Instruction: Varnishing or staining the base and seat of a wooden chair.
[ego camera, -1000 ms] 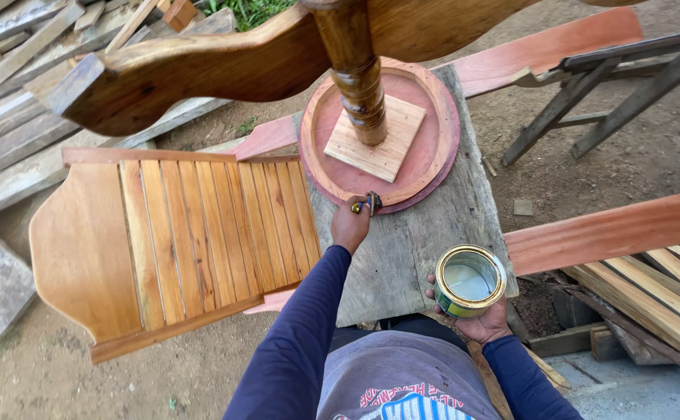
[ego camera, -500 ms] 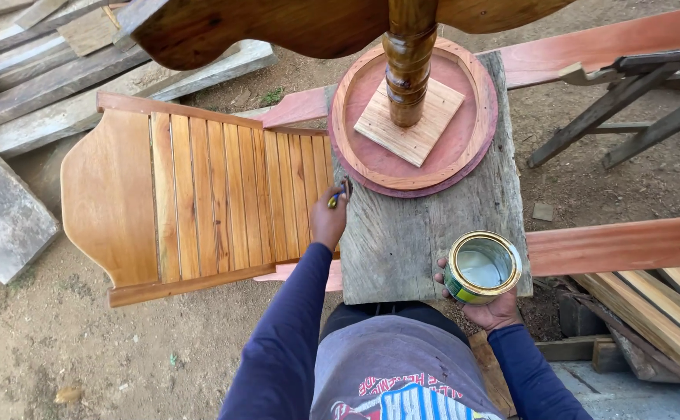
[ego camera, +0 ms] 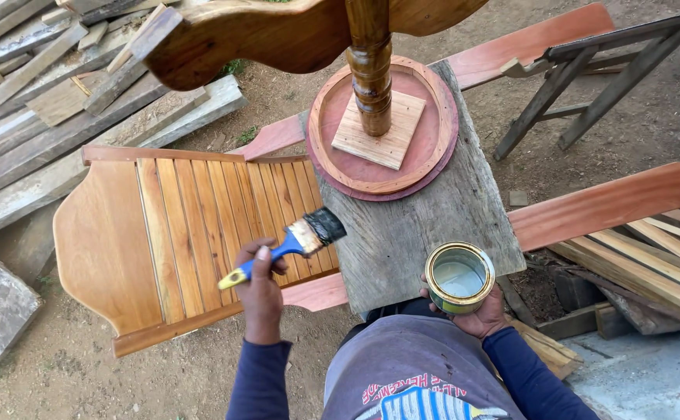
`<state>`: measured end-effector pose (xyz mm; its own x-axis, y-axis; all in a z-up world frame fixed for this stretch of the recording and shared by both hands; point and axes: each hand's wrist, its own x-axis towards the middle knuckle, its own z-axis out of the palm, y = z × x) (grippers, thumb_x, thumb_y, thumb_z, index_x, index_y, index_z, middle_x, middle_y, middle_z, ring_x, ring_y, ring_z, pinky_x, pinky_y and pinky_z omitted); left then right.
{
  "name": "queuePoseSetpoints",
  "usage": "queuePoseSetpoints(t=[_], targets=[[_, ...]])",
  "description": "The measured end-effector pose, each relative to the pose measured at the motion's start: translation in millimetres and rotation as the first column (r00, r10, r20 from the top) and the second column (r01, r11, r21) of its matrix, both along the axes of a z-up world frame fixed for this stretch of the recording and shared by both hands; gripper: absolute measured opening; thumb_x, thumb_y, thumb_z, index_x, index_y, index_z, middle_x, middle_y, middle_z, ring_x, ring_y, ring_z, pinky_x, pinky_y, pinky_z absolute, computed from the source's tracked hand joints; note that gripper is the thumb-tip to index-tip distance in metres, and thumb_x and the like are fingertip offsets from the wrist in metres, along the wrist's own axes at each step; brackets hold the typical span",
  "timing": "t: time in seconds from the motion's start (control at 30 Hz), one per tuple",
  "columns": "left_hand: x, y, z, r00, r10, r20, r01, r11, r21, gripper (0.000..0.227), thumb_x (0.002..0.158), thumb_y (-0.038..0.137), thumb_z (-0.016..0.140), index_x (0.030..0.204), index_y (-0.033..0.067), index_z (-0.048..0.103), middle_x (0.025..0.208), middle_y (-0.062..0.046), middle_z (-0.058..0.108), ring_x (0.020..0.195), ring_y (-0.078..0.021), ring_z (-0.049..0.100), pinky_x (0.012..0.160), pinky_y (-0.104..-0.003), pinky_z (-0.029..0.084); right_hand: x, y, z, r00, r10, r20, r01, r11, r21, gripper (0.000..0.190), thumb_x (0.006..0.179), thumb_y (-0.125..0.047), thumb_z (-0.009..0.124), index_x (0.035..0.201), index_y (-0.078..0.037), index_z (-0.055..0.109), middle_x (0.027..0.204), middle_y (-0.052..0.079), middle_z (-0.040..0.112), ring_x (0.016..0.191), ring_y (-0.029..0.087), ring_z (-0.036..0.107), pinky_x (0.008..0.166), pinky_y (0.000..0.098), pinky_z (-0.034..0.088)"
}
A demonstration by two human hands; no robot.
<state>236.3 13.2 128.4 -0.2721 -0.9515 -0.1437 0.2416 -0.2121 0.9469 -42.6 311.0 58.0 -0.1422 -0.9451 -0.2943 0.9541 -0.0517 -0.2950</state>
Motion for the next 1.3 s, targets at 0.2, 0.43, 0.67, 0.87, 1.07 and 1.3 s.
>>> queuePoseSetpoints(t=[0.2, 0.43, 0.67, 0.87, 1.07, 1.3], targets=[[-5, -8, -8, 0.997, -0.042, 0.071, 0.053, 0.986, -0.157, 0.024, 0.104, 0.027, 0.063, 0.103, 0.0045, 0.071, 0.086, -0.003, 0.064, 0.071, -0.008, 0.053, 0.063, -0.023, 0.044, 19, -1, 8, 0.999, 0.003, 0.042, 0.0, 0.998, -0.06, 0.095, 0.087, -0.068, 0.063, 0.155, -0.006, 0.037, 0.146, 0.032, 0.049, 0.124, 0.049, 0.057, 0.094, 0.0566, 0.056], [-36, 53, 8, 0.917, -0.151, 0.369, 0.215, 0.967, -0.139, 0.035, 0.097, 0.038, 0.064, 0.092, 0.0053, 0.073, 0.077, -0.002, 0.065, 0.07, -0.0104, 0.057, 0.062, -0.029, 0.048, 18, -14, 23, 0.995, 0.031, 0.094, -0.02, 0.992, -0.122, 0.082, 0.1, -0.062, 0.053, 0.156, -0.005, 0.037, 0.147, 0.034, 0.048, 0.125, 0.05, 0.055, 0.096, 0.0577, 0.055], [-50, 84, 9, 0.79, 0.015, 0.613, 0.356, 0.802, -0.479, 0.028, 0.097, 0.025, 0.069, 0.086, -0.0006, 0.069, 0.085, -0.015, 0.062, 0.082, -0.0298, 0.058, 0.074, -0.041, 0.048, -6, -26, 31, 0.994, 0.07, 0.08, -0.068, 0.997, -0.018, 0.082, 0.095, -0.06, 0.053, 0.155, -0.006, 0.038, 0.148, 0.032, 0.047, 0.128, 0.053, 0.052, 0.097, 0.0587, 0.053], [-88, 94, 41, 0.8, -0.148, 0.582, 0.388, 0.867, -0.312, 0.022, 0.1, 0.021, 0.063, 0.11, 0.0035, 0.071, 0.099, -0.015, 0.073, 0.093, -0.0319, 0.069, 0.082, -0.039, 0.053, -35, -42, 31, 0.978, 0.17, 0.124, -0.159, 0.983, -0.09, 0.082, 0.097, -0.058, 0.055, 0.157, -0.007, 0.036, 0.152, 0.032, 0.044, 0.132, 0.054, 0.049, 0.101, 0.0603, 0.049], [-119, 105, 32, 0.791, -0.286, 0.541, 0.401, 0.91, -0.106, 0.028, 0.098, 0.02, 0.064, 0.121, 0.0073, 0.072, 0.106, -0.015, 0.076, 0.095, -0.0227, 0.074, 0.083, -0.033, 0.056, -62, -67, 22, 0.942, 0.315, 0.117, -0.31, 0.949, -0.057, 0.082, 0.093, -0.06, 0.056, 0.155, -0.009, 0.037, 0.153, 0.024, 0.045, 0.135, 0.055, 0.047, 0.105, 0.0639, 0.047], [-147, 113, 15, 0.879, -0.281, 0.386, 0.3, 0.954, 0.012, 0.026, 0.102, 0.019, 0.064, 0.118, 0.0011, 0.073, 0.093, -0.007, 0.075, 0.089, -0.008, 0.063, 0.08, -0.028, 0.054, -84, -89, 4, 0.91, 0.362, 0.2, -0.376, 0.926, 0.035, 0.071, 0.095, -0.059, 0.053, 0.15, -0.014, 0.047, 0.15, 0.015, 0.053, 0.133, 0.04, 0.053, 0.103, 0.0701, 0.045]])
